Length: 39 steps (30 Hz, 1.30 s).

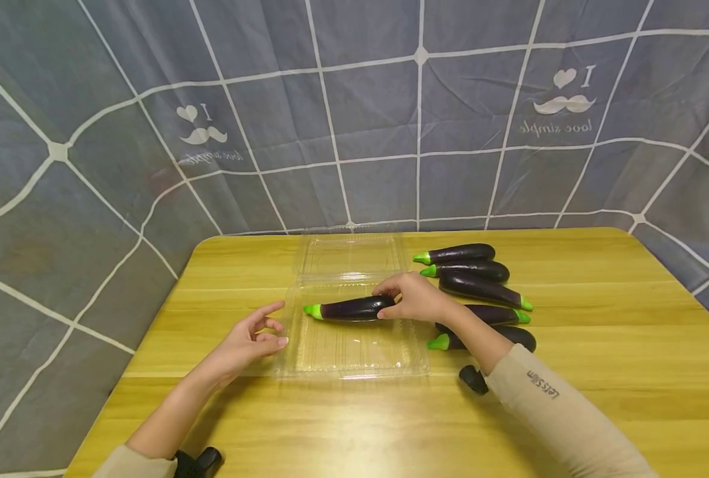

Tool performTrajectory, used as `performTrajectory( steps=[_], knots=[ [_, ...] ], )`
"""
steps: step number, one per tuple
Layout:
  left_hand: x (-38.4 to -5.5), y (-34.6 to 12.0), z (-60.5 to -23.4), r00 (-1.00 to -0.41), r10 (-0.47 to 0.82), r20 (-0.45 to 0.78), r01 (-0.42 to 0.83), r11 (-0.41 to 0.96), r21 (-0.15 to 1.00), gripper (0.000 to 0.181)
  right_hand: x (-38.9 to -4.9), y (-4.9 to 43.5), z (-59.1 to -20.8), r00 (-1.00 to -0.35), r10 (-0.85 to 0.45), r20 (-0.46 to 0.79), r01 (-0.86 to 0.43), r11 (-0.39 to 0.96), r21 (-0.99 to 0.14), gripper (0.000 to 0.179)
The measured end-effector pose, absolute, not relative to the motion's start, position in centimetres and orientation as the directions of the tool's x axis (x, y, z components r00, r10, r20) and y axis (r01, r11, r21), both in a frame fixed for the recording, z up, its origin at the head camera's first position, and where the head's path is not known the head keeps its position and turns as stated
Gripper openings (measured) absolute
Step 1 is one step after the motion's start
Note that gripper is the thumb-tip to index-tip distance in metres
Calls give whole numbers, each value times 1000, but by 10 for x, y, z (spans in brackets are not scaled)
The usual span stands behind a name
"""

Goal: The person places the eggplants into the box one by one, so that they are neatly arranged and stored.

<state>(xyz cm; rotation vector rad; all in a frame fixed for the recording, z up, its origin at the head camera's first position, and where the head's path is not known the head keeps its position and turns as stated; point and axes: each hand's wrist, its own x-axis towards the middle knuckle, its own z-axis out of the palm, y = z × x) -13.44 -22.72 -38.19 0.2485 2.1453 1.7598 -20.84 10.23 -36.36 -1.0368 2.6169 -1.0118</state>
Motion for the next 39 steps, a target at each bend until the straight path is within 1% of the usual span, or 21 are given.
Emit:
performTrajectory(
  steps=[6,14,20,24,33,39],
  knots=[
    [-134,-227,-382,-920,360,-154,-80,213,974,74,-209,99,-366,-728,-676,111,-609,565,-557,35],
    [-134,-227,-383,-919,362,-155,-83,206,975,73,-208,97,-367,-711,-697,98,-633,573,-520,33],
    [-134,-227,-383,-919,368,-142,-75,191,979,73,-206,92,-369,-700,-712,53,-654,610,-447,33],
    [-134,-228,-384,-918,369,-141,-77,182,980,73,-205,89,-371,-701,-713,32,-656,626,-422,34],
    [-133,-230,-387,-919,368,-140,-82,168,982,74,-204,89,-371,-681,-728,87,-676,577,-458,32],
    [-134,-229,-385,-921,362,-143,-86,168,982,74,-203,94,-367,-716,-694,82,-617,572,-541,34]
  ],
)
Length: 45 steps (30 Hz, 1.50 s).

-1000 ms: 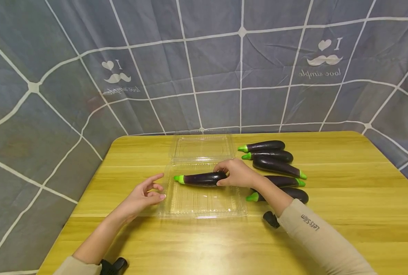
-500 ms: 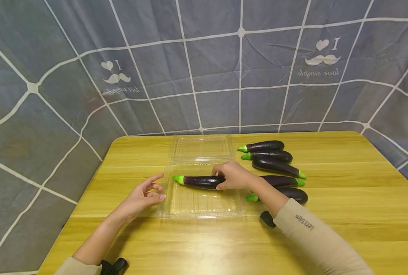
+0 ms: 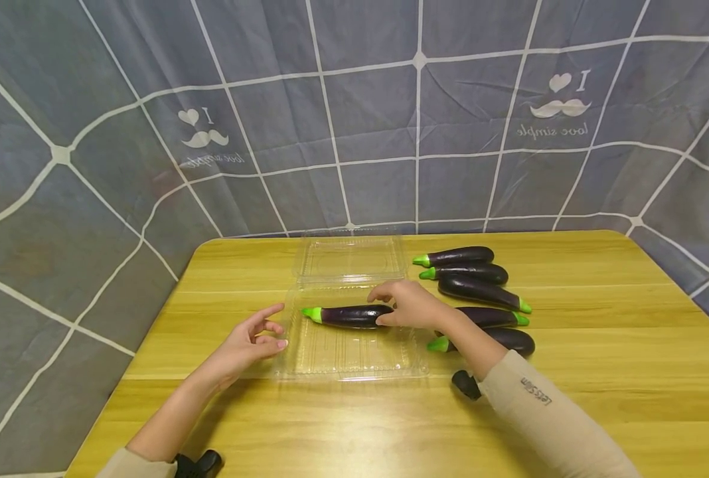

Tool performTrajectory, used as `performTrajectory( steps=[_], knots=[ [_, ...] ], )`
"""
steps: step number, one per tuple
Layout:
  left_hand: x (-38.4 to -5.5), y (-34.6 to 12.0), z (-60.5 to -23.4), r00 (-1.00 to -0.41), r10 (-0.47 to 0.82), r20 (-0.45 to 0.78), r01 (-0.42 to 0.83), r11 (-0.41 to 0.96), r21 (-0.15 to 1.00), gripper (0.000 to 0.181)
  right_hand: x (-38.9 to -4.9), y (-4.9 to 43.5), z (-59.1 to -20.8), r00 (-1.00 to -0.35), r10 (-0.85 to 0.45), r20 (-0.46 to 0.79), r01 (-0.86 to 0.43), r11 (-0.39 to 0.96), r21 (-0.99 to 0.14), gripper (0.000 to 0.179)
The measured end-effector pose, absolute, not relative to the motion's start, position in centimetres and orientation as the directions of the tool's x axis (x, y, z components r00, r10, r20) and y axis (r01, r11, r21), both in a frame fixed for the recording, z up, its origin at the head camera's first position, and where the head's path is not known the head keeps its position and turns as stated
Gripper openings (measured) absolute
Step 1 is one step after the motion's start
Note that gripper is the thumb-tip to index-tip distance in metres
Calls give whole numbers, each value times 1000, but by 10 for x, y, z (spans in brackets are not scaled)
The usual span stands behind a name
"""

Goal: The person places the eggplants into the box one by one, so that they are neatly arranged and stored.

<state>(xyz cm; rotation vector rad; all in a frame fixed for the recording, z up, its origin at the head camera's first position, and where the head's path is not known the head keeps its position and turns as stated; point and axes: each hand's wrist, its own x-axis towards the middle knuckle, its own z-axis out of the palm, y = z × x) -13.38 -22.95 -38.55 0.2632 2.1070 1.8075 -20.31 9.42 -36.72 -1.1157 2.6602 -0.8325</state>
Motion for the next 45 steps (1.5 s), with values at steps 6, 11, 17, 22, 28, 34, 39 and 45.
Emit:
performTrajectory(
  steps=[6,11,17,22,28,34,39,45],
  knots=[
    [-131,-229,-387,-919,366,-144,-90,160,983,74,-197,107,-358,-728,-681,71,-484,439,-757,39],
    [-130,-229,-389,-917,373,-140,-86,157,984,74,-188,117,-345,-746,-661,80,-414,367,-833,39],
    [-131,-229,-389,-918,372,-141,-85,162,983,74,-179,132,-333,-743,-652,154,-469,342,-814,37],
    [-132,-229,-390,-918,372,-137,-83,158,984,73,-172,147,-328,-768,-618,171,-487,388,-783,37],
    [-131,-230,-390,-917,374,-137,-80,163,983,73,-167,168,-328,-791,-584,180,-480,411,-775,37],
    [-132,-230,-388,-920,366,-141,-82,173,982,73,-165,188,-330,-812,-545,211,-486,429,-762,34],
    [-134,-230,-387,-921,363,-143,-85,171,982,74,-161,202,-332,-826,-522,214,-478,448,-755,31],
    [-134,-229,-386,-920,366,-139,-81,170,982,74,-155,220,-335,-823,-515,239,-508,482,-714,28]
  ],
)
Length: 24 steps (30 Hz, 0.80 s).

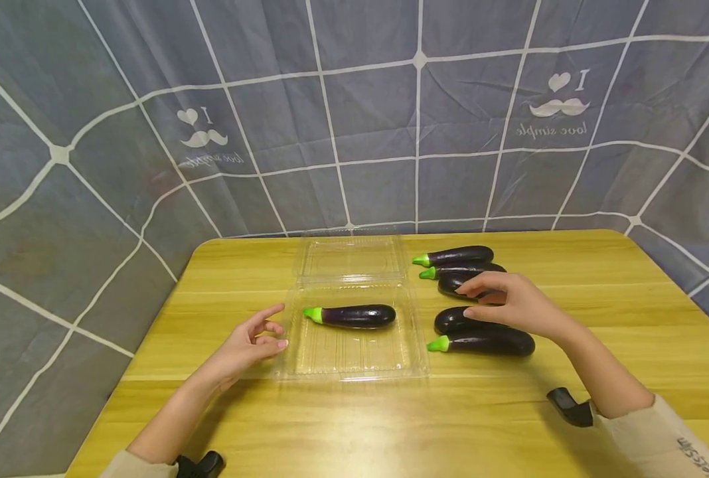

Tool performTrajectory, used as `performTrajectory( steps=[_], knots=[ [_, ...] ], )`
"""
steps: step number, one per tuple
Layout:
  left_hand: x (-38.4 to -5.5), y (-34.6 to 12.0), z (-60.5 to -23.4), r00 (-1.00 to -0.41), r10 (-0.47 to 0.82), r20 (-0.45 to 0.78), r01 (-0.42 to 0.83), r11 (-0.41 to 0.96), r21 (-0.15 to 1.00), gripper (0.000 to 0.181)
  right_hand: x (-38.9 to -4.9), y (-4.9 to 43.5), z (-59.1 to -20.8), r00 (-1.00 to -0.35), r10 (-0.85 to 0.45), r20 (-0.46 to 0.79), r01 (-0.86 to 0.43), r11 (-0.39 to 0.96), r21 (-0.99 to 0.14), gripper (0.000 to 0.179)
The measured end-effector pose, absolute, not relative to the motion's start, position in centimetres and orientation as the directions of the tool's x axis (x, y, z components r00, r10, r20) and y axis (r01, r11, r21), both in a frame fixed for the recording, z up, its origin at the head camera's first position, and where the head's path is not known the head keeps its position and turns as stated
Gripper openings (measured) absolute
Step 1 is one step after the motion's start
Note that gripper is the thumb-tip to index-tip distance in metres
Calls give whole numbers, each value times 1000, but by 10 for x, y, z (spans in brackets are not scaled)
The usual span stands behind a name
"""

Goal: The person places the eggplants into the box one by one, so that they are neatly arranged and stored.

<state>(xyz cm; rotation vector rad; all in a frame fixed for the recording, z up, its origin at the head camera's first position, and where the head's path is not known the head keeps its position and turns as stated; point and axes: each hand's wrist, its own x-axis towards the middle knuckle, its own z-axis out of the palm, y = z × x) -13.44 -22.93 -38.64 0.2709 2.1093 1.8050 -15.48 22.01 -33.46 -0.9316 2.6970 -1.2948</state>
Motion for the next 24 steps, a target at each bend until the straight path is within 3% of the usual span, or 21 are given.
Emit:
performTrajectory(
  steps=[8,16,24],
  knots=[
    [-134,-230,-386,-918,370,-142,-85,167,982,75,-146,247,-340,-840,-488,239,-505,540,-673,25],
    [-133,-231,-385,-920,366,-141,-84,169,982,74,-139,267,-350,-866,-446,228,-464,541,-701,29],
    [-133,-229,-385,-923,358,-141,-83,173,981,73,-130,286,-360,-907,-406,116,-356,589,-725,34]
  ],
)
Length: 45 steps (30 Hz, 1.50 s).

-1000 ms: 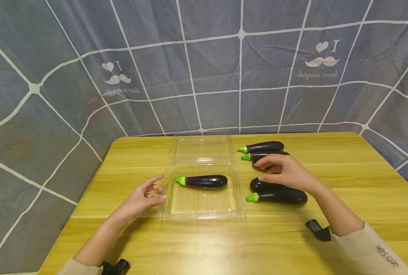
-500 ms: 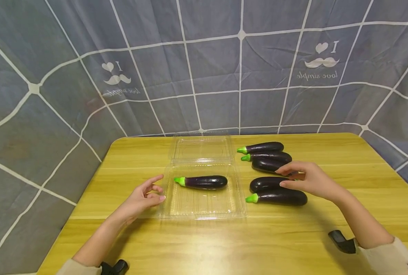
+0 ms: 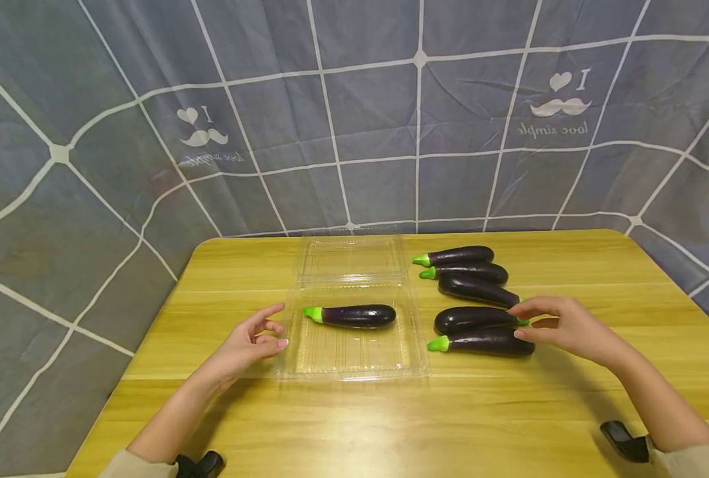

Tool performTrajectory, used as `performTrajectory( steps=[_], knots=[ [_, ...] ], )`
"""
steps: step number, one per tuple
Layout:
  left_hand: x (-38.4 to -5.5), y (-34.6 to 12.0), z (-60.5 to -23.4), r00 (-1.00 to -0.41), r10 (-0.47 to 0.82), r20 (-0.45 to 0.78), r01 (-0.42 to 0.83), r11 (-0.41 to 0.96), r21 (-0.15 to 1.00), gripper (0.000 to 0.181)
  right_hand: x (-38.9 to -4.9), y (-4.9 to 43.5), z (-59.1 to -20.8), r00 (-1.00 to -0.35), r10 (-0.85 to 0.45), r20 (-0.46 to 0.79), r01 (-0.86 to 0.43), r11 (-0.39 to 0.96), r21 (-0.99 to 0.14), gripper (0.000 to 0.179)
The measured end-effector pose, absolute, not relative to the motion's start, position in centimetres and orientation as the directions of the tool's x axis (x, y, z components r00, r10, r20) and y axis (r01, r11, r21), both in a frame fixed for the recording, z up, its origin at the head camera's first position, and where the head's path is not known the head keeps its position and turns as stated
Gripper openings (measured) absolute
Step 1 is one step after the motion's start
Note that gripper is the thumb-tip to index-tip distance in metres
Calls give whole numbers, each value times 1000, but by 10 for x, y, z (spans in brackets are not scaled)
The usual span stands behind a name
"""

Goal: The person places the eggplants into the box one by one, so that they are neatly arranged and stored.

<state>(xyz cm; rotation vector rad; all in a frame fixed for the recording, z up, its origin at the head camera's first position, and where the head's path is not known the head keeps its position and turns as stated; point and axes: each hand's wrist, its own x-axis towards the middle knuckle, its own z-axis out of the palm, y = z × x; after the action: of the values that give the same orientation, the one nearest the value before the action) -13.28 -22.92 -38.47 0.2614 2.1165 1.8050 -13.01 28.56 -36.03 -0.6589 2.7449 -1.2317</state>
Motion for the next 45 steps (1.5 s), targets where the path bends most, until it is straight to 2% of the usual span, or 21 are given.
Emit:
performTrajectory(
  steps=[19,40,45],
  knots=[
    [-135,-230,-385,-921,365,-138,-84,160,983,72,-127,301,-389,-907,-396,142,-373,602,-706,32],
    [-136,-230,-383,-922,358,-145,-86,176,981,72,-131,303,-392,-893,-442,83,-353,576,-737,37],
    [-137,-230,-384,-921,363,-144,-85,174,981,71,-132,301,-390,-903,-426,49,-325,605,-727,38]
  ],
)
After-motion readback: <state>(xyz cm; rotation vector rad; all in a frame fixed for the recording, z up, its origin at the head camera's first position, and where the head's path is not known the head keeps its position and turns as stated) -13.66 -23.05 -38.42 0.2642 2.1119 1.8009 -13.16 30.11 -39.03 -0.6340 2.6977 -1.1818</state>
